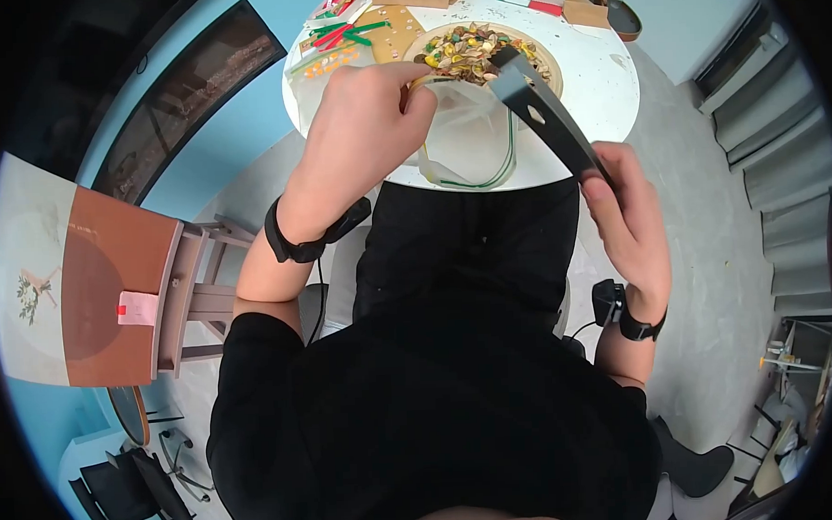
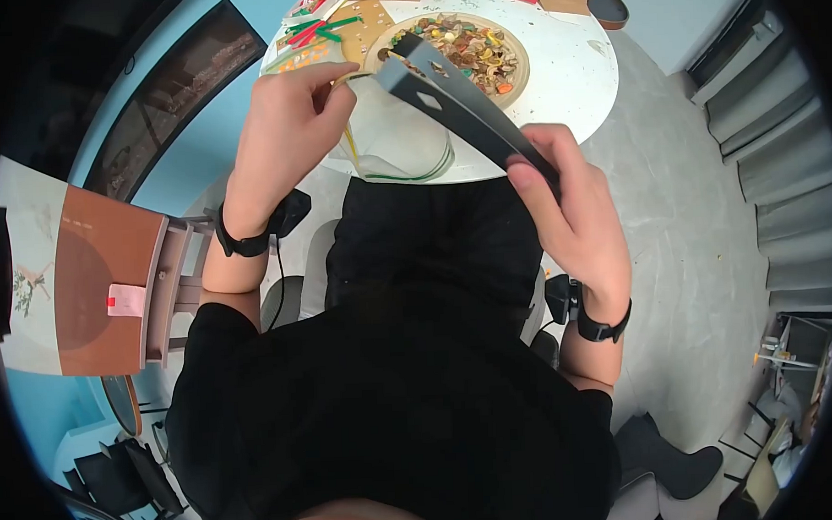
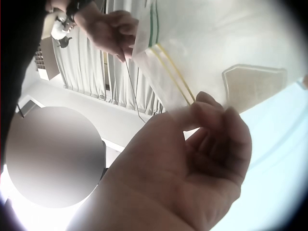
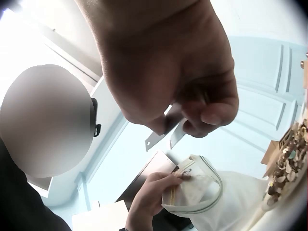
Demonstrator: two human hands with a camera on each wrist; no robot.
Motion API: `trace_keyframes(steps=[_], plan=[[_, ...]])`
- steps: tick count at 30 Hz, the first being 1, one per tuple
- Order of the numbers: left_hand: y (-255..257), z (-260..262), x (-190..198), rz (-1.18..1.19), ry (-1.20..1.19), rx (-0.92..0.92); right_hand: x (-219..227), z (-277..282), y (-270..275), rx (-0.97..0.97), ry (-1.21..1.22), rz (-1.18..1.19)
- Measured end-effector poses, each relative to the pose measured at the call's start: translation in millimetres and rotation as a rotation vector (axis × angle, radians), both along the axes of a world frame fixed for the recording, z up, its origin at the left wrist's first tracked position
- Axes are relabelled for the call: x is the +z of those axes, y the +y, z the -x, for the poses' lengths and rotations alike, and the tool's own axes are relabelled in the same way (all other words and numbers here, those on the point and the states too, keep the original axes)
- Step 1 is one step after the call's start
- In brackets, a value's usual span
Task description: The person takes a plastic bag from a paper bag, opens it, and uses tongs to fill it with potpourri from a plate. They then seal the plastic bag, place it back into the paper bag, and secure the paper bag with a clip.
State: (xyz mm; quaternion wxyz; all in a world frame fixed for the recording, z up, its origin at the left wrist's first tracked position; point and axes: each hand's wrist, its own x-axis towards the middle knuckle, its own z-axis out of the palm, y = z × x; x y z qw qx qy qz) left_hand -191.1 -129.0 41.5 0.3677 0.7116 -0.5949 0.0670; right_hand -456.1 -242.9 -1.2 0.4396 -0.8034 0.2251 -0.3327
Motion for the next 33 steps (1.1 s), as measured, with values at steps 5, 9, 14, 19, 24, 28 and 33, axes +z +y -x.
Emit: trace_keyframes(steps=[5, 9, 14, 19, 24, 28, 33], plan=[[2.4, -2.4, 0.9, 0.025, -0.031, 0.001, 15.6, 6.8, 20.3, -0.084, 0.242, 0.354], [6.4, 9.2, 2.2, 0.073, -0.098, -0.075, 16.5, -14.4, 25.8, -0.119, 0.343, 0.639], [16.6, 31.9, -3.6, 0.069, -0.213, -0.097, 16.5, -62.2, 34.4, -0.140, 0.582, 0.882], [23.0, 20.2, -6.1, 0.181, -0.249, -0.012, 3.9, -80.6, 28.5, -0.026, 0.685, 0.883], [34.1, 10.8, -9.9, 0.149, -0.205, 0.036, 8.9, -89.3, 29.5, -0.045, 0.473, 0.782], [39.0, 5.2, -11.6, 0.113, -0.172, 0.056, -7.5, -88.0, 28.6, 0.146, 0.503, 0.696], [42.5, -10.7, -18.3, 0.135, -0.130, 0.135, -2.0, -68.9, 34.0, 0.213, 0.384, 0.341]])
